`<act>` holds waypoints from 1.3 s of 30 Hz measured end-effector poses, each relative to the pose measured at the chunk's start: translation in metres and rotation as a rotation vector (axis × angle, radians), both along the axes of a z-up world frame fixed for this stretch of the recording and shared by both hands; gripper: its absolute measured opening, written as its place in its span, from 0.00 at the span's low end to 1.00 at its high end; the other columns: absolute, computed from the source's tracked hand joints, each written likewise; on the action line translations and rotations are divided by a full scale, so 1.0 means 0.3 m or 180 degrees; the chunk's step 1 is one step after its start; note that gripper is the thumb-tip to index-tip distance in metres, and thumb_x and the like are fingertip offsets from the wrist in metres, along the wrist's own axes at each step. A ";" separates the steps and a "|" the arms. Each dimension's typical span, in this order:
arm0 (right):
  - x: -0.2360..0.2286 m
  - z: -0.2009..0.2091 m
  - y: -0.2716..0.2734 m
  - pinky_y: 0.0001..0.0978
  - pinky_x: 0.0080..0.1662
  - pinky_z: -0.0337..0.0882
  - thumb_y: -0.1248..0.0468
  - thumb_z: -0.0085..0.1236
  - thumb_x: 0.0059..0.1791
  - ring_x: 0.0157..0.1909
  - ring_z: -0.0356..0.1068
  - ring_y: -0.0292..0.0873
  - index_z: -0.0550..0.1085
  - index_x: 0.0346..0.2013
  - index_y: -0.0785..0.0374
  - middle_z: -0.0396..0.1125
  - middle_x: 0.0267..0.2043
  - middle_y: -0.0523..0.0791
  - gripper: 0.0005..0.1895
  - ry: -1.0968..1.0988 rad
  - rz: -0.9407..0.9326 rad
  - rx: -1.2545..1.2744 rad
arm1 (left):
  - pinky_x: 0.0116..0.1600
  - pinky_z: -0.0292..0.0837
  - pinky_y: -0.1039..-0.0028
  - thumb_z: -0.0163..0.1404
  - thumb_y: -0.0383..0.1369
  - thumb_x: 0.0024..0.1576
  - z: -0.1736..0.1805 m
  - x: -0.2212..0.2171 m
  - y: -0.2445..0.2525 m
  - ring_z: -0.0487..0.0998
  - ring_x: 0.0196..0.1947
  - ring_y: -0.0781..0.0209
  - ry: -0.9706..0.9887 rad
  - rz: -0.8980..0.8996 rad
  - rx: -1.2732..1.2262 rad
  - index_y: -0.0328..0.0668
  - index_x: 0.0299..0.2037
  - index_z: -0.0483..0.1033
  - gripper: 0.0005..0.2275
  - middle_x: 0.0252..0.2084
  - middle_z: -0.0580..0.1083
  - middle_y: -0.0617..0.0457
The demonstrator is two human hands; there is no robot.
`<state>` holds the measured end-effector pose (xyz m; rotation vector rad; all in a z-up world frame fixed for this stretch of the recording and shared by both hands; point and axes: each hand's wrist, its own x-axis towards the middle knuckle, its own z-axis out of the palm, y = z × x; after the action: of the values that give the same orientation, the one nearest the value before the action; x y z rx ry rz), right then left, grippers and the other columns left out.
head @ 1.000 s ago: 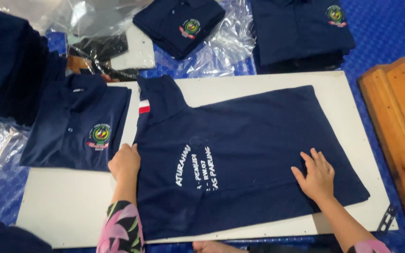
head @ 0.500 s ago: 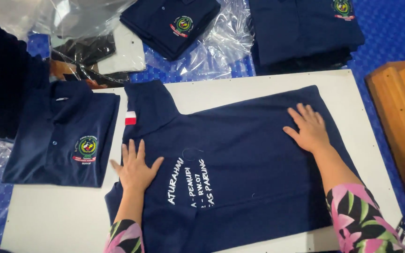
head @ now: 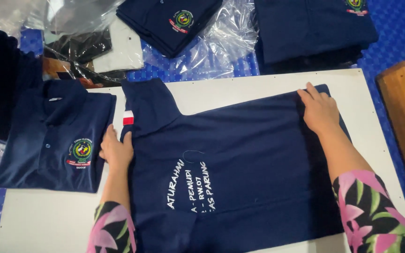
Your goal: Folding polo shirts on a flat board and stacking them in a sewing factory.
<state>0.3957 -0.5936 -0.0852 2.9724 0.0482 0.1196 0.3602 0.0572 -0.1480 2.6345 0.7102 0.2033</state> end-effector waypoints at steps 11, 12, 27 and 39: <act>0.028 0.087 -0.001 0.44 0.44 0.75 0.61 0.46 0.55 0.45 0.75 0.51 0.74 0.49 0.44 0.69 0.53 0.41 0.11 -0.0126 -0.0046 -0.0268 | 0.51 0.68 0.68 0.53 0.32 0.53 0.355 0.002 0.021 0.78 0.46 0.53 0.0397 -0.0616 -0.1700 0.47 0.51 0.81 0.15 0.44 0.80 0.51; -0.013 0.128 0.000 0.41 0.41 0.74 0.61 0.54 0.53 0.41 0.74 0.49 0.76 0.40 0.48 0.69 0.45 0.39 0.04 -0.0687 0.0118 -0.0426 | 0.54 0.66 0.73 0.47 0.26 0.54 0.476 -0.049 -0.006 0.76 0.45 0.56 0.0321 -0.0706 -0.1851 0.36 0.52 0.79 0.16 0.45 0.79 0.49; -0.562 0.123 -0.162 0.28 0.48 0.73 0.64 0.51 0.52 0.51 0.75 0.36 0.81 0.42 0.48 0.75 0.50 0.28 0.11 -0.0941 0.0168 0.0338 | 0.49 0.69 0.75 0.48 0.27 0.47 0.324 -0.380 0.077 0.81 0.39 0.60 0.0816 -0.1601 -0.0350 0.43 0.25 0.84 0.08 0.37 0.82 0.64; -0.557 0.149 -0.141 0.31 0.45 0.72 0.60 0.58 0.47 0.48 0.75 0.41 0.83 0.36 0.52 0.75 0.54 0.34 0.08 -0.1003 -0.0178 0.0876 | 0.73 0.26 0.39 0.43 0.55 0.55 0.287 -0.357 0.128 0.76 0.49 0.46 0.1640 -0.0799 -0.1092 0.32 0.37 0.83 0.28 0.46 0.79 0.48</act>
<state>0.2287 -0.6359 -0.0404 3.1798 -0.0985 0.6327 0.2532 0.0957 -0.0618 2.4148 0.4986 -0.6321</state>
